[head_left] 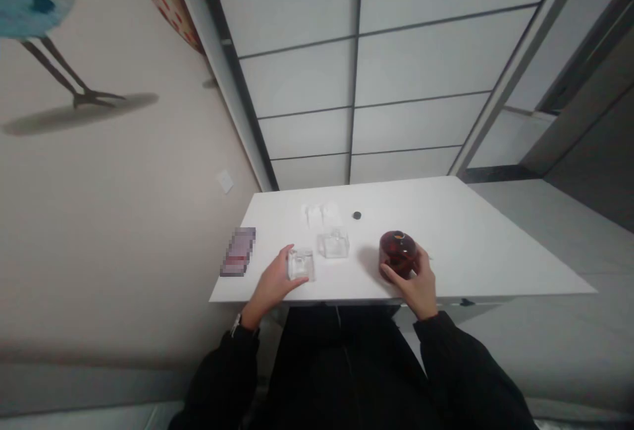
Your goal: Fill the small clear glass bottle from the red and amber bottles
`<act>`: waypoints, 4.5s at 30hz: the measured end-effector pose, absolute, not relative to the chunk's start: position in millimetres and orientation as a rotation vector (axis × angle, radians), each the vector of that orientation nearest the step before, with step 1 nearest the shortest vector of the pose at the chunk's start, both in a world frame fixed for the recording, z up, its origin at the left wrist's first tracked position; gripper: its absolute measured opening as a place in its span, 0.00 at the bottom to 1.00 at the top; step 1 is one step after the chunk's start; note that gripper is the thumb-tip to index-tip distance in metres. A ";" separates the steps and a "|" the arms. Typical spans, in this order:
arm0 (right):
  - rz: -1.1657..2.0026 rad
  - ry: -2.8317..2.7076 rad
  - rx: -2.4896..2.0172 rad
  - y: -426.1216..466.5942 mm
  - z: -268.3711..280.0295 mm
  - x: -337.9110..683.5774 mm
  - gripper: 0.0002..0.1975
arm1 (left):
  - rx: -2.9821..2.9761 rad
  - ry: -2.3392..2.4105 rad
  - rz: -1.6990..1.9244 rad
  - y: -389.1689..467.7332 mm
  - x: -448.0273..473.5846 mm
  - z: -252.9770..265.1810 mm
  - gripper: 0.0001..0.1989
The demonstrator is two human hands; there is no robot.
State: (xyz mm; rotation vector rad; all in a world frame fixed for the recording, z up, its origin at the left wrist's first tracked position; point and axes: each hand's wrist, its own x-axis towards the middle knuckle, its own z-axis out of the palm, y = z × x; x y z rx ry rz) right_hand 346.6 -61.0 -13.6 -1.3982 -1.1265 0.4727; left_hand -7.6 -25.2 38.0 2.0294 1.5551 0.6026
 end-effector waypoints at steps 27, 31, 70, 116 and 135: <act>0.555 -1.136 -1.319 -57.6 -23.9 355.2 0.42 | 2.282 1.147 0.576 68.1 49.3 74.1 0.42; 0.545 -1.122 -1.332 -58.9 -27.7 352.9 0.44 | 2.252 1.117 0.594 66.1 58.1 71.8 0.42; -0.611 -2.351 -1.108 -14.6 67.8 368.4 0.22 | 2.082 1.223 0.626 14.5 68.0 57.3 0.52; -0.629 -2.454 -1.092 -10.8 85.3 368.6 0.26 | 2.076 1.237 0.569 13.3 69.4 64.0 0.52; -0.752 -2.450 -1.025 -4.5 92.6 365.2 0.25 | 1.971 1.269 0.617 15.1 68.3 52.7 0.54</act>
